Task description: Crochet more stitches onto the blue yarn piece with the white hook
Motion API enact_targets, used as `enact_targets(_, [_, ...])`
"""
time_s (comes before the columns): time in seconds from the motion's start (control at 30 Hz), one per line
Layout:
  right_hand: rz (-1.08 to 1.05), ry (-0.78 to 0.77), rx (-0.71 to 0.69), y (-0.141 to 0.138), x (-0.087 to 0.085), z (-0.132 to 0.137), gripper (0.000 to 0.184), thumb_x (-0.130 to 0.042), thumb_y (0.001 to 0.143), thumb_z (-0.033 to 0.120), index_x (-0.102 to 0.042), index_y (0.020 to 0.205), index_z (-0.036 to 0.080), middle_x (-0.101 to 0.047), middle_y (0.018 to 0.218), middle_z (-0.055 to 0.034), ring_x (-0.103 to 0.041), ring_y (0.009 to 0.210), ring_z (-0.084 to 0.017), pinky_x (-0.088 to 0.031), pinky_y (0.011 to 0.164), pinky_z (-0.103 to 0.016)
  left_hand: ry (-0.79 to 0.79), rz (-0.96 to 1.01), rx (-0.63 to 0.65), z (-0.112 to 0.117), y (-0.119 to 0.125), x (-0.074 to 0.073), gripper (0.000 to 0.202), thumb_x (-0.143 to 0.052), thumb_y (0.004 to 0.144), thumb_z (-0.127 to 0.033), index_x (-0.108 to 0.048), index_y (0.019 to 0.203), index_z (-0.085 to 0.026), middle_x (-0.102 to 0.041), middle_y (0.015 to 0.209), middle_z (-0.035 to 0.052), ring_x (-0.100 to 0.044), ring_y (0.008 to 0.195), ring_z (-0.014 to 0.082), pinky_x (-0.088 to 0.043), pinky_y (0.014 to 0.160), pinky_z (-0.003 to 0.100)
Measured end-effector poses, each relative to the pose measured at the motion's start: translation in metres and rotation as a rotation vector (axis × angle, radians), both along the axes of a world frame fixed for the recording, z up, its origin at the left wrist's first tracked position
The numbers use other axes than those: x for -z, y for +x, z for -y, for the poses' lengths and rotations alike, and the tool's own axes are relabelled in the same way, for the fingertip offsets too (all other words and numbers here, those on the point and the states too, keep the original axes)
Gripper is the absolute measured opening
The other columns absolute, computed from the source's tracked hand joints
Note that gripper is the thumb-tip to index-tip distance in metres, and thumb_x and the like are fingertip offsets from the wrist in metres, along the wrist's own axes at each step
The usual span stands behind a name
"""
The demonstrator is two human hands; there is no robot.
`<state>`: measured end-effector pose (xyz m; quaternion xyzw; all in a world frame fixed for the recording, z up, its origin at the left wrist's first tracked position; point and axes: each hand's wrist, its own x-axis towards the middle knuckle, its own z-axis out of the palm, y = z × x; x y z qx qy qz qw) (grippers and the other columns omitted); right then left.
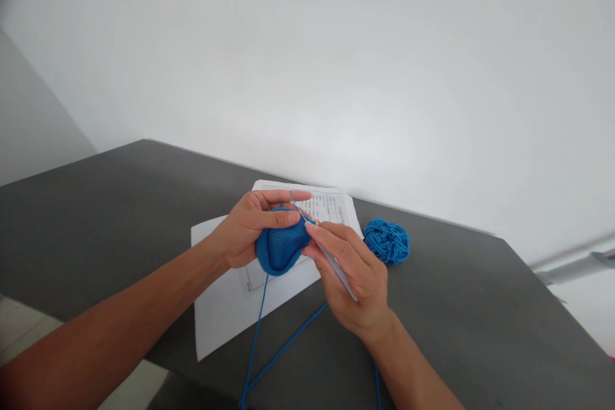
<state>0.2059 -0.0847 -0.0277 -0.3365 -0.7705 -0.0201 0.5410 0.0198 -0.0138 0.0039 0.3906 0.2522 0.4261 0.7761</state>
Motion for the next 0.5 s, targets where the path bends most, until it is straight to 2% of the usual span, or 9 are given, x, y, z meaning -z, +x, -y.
enact_targets(0.17, [-0.03,-0.066,-0.05,0.01,-0.006,-0.001,0.047,-0.072,0.091,0.002,-0.073,0.129,0.028,-0.078,0.112,-0.0066,-0.079,0.089,-0.02,-0.068,0.078,-0.034,-0.003,-0.069,0.002,-0.005,-0.004,0.002,0.047,-0.097,0.06,-0.013,-0.082,0.104,-0.013,-0.08,0.084,0.0075,-0.073,0.072,0.0156,-0.058,0.071,0.027])
enact_targets(0.5, [-0.026,-0.086,-0.083,0.023,-0.015,-0.002,0.044,-0.076,0.088,0.005,-0.078,0.123,0.031,-0.081,0.101,-0.0042,-0.078,0.085,-0.021,-0.066,0.07,-0.034,0.022,-0.174,0.063,-0.009,-0.011,0.0,0.043,-0.097,0.06,-0.019,-0.082,0.099,-0.011,-0.081,0.081,0.0107,-0.075,0.071,0.0204,-0.058,0.072,0.031])
